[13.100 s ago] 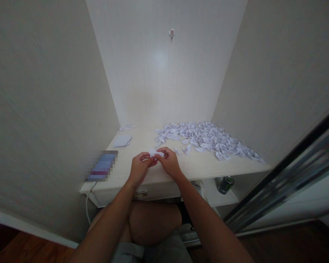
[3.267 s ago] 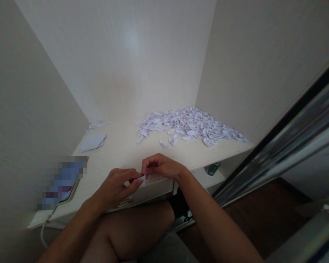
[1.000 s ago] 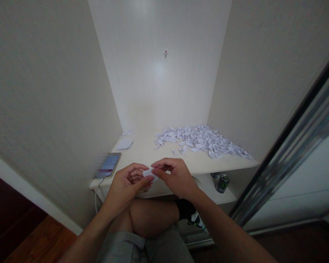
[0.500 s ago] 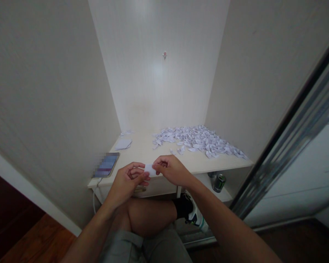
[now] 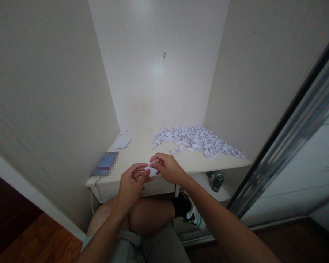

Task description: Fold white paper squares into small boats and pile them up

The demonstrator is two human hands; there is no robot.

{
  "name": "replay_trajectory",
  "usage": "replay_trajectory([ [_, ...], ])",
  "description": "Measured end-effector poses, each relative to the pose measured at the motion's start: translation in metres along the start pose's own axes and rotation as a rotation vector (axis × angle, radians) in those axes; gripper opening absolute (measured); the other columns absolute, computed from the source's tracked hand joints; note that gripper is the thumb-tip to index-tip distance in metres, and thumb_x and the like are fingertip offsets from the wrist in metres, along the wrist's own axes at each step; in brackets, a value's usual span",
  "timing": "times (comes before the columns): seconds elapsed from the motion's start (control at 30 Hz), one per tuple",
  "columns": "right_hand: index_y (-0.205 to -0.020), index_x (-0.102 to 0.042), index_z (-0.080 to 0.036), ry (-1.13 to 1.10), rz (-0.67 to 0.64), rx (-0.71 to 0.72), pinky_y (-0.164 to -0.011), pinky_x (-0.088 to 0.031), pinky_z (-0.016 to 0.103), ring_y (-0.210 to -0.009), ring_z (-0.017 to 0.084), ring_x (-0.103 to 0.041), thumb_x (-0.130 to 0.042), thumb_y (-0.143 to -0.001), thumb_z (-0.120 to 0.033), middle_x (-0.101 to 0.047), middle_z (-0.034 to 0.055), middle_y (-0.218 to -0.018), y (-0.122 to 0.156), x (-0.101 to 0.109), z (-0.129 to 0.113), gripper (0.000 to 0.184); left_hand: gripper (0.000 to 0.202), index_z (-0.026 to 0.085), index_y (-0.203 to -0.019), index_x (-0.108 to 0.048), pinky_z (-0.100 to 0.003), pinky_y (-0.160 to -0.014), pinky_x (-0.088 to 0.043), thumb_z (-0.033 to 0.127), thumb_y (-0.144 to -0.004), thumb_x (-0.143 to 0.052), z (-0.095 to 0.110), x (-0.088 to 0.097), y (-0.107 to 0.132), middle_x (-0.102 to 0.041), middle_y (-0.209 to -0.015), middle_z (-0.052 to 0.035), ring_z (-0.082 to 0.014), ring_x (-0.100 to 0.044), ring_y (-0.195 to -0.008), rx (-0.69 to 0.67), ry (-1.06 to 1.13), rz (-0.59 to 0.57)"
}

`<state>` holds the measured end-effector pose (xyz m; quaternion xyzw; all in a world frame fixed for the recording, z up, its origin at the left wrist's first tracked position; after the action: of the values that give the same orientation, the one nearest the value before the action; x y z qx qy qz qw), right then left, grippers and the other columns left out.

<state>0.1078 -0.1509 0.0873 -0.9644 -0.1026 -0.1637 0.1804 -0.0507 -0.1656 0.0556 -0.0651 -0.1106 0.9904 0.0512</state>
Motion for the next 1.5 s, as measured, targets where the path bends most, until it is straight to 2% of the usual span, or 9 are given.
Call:
replay_trajectory([
  [0.2,-0.117,-0.069,-0.017,-0.081,0.029,0.053,-0.062,-0.051,0.025,-0.069,0.014,-0.066,-0.065,-0.085,-0.026,-0.072,0.0071,-0.092,0.004,-0.003,0.011,0.033,0.04,0.014,-0.092,-0.066,-0.039,-0.077,-0.064,0.037,-0.066,-0.085,-0.002,0.0,-0.004,-0.071,-0.09,-0.0032,-0.0219,-0.074,-0.081,0.036,0.132,0.068],
  [0.33,-0.113,-0.073,-0.018,-0.079,0.068,0.062,-0.065,-0.052,0.027,-0.071,0.014,-0.066,-0.066,-0.085,-0.03,-0.074,0.0088,-0.097,0.006,-0.003,0.016,0.031,0.037,0.014,-0.088,-0.066,-0.039,-0.077,-0.064,0.034,-0.063,-0.086,-0.001,0.001,-0.006,-0.07,-0.092,-0.0018,-0.0199,-0.074,-0.076,0.053,0.16,0.013],
  [0.57,-0.096,-0.072,-0.014,-0.291,0.043,0.007,-0.063,-0.052,0.026,-0.066,0.014,-0.065,-0.073,-0.078,-0.032,-0.07,0.0036,-0.073,0.006,-0.004,0.015,0.025,0.033,0.016,-0.089,-0.068,-0.034,-0.075,-0.063,0.03,-0.065,-0.085,0.01,0.003,-0.011,-0.071,-0.091,-0.0024,-0.0188,-0.074,-0.077,0.107,0.137,-0.13],
  [0.77,-0.085,-0.073,-0.014,-0.245,0.003,-0.022,-0.062,-0.05,0.026,-0.066,0.014,-0.064,-0.075,-0.077,-0.034,-0.07,0.0039,-0.072,0.008,-0.002,0.009,0.021,0.032,0.015,-0.088,-0.072,-0.035,-0.073,-0.063,0.037,-0.067,-0.085,0.014,0.006,-0.012,-0.075,-0.081,-0.0047,-0.0198,-0.074,-0.071,0.162,0.041,-0.221],
  [0.9,-0.088,-0.075,-0.015,-0.252,0.003,0.015,-0.065,-0.05,0.026,-0.066,0.013,-0.062,-0.073,-0.078,-0.029,-0.07,0.0028,-0.072,0.01,0.001,0.006,0.017,0.035,0.014,-0.088,-0.074,-0.035,-0.072,-0.063,0.036,-0.065,-0.086,0.014,0.009,-0.012,-0.077,-0.079,-0.0074,-0.0202,-0.074,-0.067,0.145,0.04,-0.188],
  [1.03,-0.088,-0.076,-0.017,-0.223,0.031,0.115,-0.07,-0.051,0.027,-0.074,0.014,-0.064,-0.07,-0.079,-0.026,-0.072,0.0055,-0.086,0.012,0.003,0.005,0.014,0.036,0.014,-0.088,-0.076,-0.034,-0.072,-0.063,0.035,-0.062,-0.088,0.014,0.01,-0.011,-0.078,-0.079,-0.0068,-0.0195,-0.074,-0.067,0.143,0.075,-0.159],
  [1.13,-0.087,-0.077,-0.018,-0.149,0.042,0.164,-0.072,-0.052,0.028,-0.079,0.016,-0.065,-0.068,-0.081,-0.024,-0.073,0.0068,-0.091,0.013,0.003,0.005,0.012,0.037,0.014,-0.09,-0.078,-0.034,-0.075,-0.063,0.035,-0.061,-0.089,0.014,0.01,-0.01,-0.079,-0.083,-0.0072,-0.0195,-0.074,-0.071,0.17,0.074,-0.196],
  [1.27,-0.085,-0.076,-0.019,-0.163,0.058,0.122,-0.07,-0.052,0.027,-0.074,0.015,-0.064,-0.072,-0.079,-0.026,-0.072,0.0044,-0.083,0.016,0.004,0.007,0.011,0.038,0.015,-0.091,-0.078,-0.034,-0.077,-0.063,0.035,-0.06,-0.09,0.015,0.013,-0.01,-0.079,-0.081,-0.0071,-0.0194,-0.075,-0.073,0.206,0.038,-0.236],
  [1.5,-0.082,-0.072,-0.017,-0.366,0.031,-0.021,-0.069,-0.053,0.027,-0.067,0.013,-0.065,-0.077,-0.074,-0.031,-0.069,0.0007,-0.073,0.015,0.0,0.009,0.018,0.034,0.015,-0.079,-0.078,-0.03,-0.069,-0.063,0.035,-0.055,-0.092,0.016,0.014,-0.012,-0.078,-0.074,-0.0064,-0.0186,-0.073,-0.065,0.19,0.032,-0.147],
])
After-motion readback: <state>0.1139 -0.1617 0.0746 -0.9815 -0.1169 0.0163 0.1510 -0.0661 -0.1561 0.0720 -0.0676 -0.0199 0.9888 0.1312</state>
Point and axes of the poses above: each hand's wrist, its own y-axis away from the middle knuckle, its own x-axis out of the back of the hand, z = x × y, the point moved 3 cm from there along -y, towards the middle knuckle
